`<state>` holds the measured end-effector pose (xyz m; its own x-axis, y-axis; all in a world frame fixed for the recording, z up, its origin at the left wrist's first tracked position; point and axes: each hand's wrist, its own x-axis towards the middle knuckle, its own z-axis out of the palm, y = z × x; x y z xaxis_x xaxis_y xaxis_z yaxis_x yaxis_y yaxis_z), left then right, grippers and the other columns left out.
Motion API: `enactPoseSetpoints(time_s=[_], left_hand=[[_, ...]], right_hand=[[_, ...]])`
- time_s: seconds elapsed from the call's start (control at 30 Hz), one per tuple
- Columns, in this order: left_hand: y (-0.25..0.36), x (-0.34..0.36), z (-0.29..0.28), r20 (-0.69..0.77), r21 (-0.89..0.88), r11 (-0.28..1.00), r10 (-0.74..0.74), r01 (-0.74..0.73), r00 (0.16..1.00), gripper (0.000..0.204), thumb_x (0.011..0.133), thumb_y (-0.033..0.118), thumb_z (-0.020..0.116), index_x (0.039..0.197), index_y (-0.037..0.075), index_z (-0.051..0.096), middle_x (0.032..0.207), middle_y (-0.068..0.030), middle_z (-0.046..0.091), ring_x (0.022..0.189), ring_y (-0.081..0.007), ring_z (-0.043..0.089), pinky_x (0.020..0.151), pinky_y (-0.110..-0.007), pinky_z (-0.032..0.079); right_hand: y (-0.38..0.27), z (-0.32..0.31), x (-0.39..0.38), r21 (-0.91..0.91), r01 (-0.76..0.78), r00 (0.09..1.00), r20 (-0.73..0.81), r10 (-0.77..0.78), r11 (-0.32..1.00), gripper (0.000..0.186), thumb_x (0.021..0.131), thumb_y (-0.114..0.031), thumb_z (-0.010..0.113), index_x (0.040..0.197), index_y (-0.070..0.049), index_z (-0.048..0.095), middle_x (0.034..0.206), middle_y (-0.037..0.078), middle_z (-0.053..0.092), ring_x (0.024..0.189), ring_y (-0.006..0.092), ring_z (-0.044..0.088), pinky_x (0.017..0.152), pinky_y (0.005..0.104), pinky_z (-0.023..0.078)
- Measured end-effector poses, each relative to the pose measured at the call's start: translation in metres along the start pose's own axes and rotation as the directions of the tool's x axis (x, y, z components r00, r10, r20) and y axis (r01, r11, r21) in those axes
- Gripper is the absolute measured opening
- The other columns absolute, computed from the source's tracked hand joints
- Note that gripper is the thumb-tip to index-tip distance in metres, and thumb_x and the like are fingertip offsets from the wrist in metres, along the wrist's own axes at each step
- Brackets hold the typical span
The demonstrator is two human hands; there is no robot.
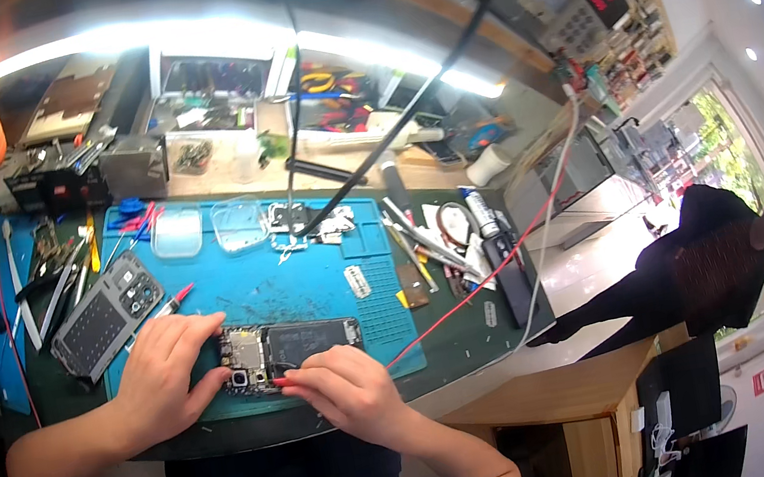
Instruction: The person works on a disassembled smartphone at a cluttered electronics repair bench. They use a multimeter to test the battery, then install the battery into the phone chassis and connect the ribbon cable to the motherboard.
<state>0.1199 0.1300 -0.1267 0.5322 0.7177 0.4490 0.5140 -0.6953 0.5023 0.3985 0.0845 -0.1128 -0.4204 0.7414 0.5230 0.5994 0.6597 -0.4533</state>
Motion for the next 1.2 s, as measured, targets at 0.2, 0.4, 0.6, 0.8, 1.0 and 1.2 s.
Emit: enactPoseSetpoints(time_s=[0.2,0.4,0.6,0.8,1.0,1.2], left_hand=[[-0.001,0.002,0.005,-0.001,0.002,1.000,0.019,-0.019,1.000,0.065,0.089,0.018,0.085,0.147,0.004,0.058,0.126,-0.0137,0.069,0.117,-0.0366,0.064,0.106,-0.050,0.048],[0.000,-0.005,-0.002,0.007,0.038,0.999,-0.015,0.014,1.000,0.063,0.091,0.019,0.084,0.147,0.004,0.059,0.129,-0.0150,0.069,0.121,-0.0376,0.064,0.109,-0.049,0.048],[-0.005,-0.009,0.002,-0.020,0.006,1.000,0.018,-0.018,1.000,0.064,0.091,0.020,0.084,0.149,0.007,0.059,0.131,-0.0138,0.069,0.121,-0.0361,0.065,0.110,-0.050,0.048],[-0.003,-0.008,0.004,-0.019,0.008,1.000,0.015,-0.015,1.000,0.066,0.091,0.020,0.084,0.150,0.008,0.059,0.132,-0.0130,0.068,0.122,-0.0343,0.065,0.111,-0.050,0.047],[-0.003,-0.007,0.007,-0.020,0.017,1.000,0.015,-0.015,1.000,0.066,0.091,0.020,0.084,0.150,0.007,0.058,0.131,-0.0122,0.069,0.123,-0.0332,0.065,0.110,-0.050,0.048],[-0.003,-0.006,0.007,-0.016,0.025,0.999,0.020,-0.019,1.000,0.066,0.090,0.019,0.084,0.150,0.007,0.058,0.131,-0.0121,0.069,0.122,-0.0331,0.065,0.110,-0.049,0.048]], right_hand=[[0.004,-0.001,-0.005,-0.009,-0.002,1.000,-0.017,0.002,1.000,0.025,0.084,-0.009,0.091,0.105,-0.004,0.078,0.094,0.007,0.074,0.082,0.0246,0.071,0.069,0.0376,0.056],[0.002,0.008,-0.001,0.014,-0.026,1.000,0.002,0.026,1.000,0.023,0.083,-0.007,0.091,0.102,-0.005,0.079,0.094,0.008,0.075,0.080,0.0250,0.071,0.067,0.0367,0.055],[-0.002,0.010,-0.005,-0.007,-0.037,0.999,0.000,0.037,0.999,0.025,0.081,-0.005,0.092,0.102,-0.004,0.079,0.092,0.008,0.074,0.076,0.0232,0.068,0.064,0.0347,0.053],[0.001,0.007,-0.005,-0.015,-0.035,0.999,0.002,0.035,0.999,0.026,0.080,-0.004,0.092,0.102,-0.003,0.079,0.092,0.008,0.074,0.075,0.0228,0.068,0.064,0.0341,0.052],[0.002,0.006,-0.005,-0.024,-0.035,0.999,0.015,0.035,0.999,0.026,0.080,-0.004,0.092,0.103,-0.003,0.079,0.091,0.008,0.074,0.075,0.0230,0.067,0.063,0.0348,0.052],[0.001,0.005,-0.003,-0.030,-0.026,0.999,0.021,0.026,0.999,0.027,0.080,-0.004,0.092,0.103,-0.003,0.079,0.091,0.008,0.074,0.075,0.0233,0.067,0.063,0.0352,0.051]])
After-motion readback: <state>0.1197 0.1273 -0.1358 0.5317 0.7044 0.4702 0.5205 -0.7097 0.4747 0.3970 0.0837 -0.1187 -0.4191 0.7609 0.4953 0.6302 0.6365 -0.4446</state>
